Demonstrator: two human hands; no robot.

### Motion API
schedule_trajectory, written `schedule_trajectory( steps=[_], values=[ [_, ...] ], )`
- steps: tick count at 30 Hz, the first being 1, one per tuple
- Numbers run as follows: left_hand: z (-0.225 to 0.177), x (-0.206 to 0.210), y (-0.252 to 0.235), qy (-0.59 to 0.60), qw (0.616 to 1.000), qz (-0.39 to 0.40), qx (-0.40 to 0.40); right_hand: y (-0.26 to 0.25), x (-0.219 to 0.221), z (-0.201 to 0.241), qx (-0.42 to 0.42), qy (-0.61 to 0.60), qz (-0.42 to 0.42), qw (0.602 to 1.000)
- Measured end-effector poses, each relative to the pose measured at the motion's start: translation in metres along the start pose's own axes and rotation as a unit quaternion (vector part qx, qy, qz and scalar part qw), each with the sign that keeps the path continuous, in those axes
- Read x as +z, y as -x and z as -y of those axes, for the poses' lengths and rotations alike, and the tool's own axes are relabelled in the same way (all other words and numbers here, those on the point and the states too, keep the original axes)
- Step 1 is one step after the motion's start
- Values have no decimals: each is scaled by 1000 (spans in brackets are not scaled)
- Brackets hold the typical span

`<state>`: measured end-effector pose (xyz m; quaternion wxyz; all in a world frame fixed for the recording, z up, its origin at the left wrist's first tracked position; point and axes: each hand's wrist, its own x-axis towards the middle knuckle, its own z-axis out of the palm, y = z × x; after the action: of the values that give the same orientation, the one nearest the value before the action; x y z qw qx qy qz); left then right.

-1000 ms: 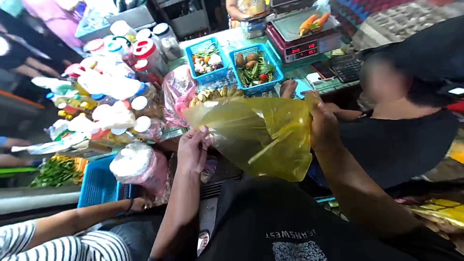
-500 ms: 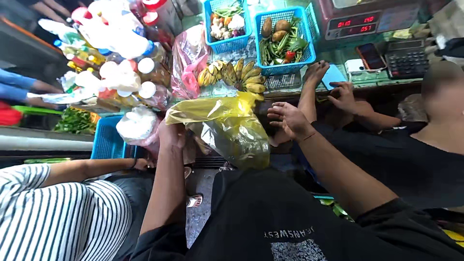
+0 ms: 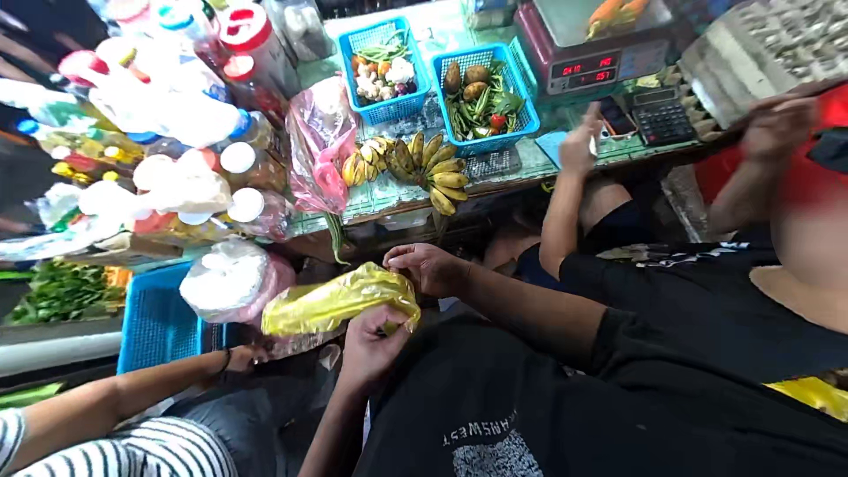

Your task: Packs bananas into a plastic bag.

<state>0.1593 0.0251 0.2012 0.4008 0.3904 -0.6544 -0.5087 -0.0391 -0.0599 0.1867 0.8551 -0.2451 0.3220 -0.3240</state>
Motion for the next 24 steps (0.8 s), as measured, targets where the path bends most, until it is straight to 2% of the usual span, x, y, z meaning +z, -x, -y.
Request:
schedule_trajectory(
  steps=[3, 5, 7, 9, 11, 12, 15, 18, 21, 24],
  values=[
    [29, -34, 9, -121, 992, 11, -33, -12, 1, 12, -9, 23, -63, 998],
    [37, -52, 8, -187, 981, 32, -31, -20, 0, 4, 36, 85, -108, 990],
    [41, -60, 0, -174, 984, 41, 6, -32, -2, -20, 124, 154, -145, 969],
    [42, -56, -11, -62, 996, 60, 16, -39, -5, -51, 178, 121, -109, 970],
    [37, -48, -24, 43, 991, 123, 6, -39, 0, -65, 124, 62, -27, 990],
    [34, -46, -33, 51, 985, 164, 17, -39, 7, -61, 66, 55, -33, 996],
    [26, -48, -52, 23, 969, 239, 57, -36, 18, -21, -58, 29, -162, 985],
    [35, -60, -56, -19, 978, 200, 54, -26, 5, 14, -130, -11, -247, 960],
    [47, -82, -59, -95, 985, 142, 35, -14, -10, 14, -158, -37, -316, 935],
    [50, -110, -71, -230, 960, 156, -14, 0, -14, 13, -188, 38, -374, 907]
  ],
)
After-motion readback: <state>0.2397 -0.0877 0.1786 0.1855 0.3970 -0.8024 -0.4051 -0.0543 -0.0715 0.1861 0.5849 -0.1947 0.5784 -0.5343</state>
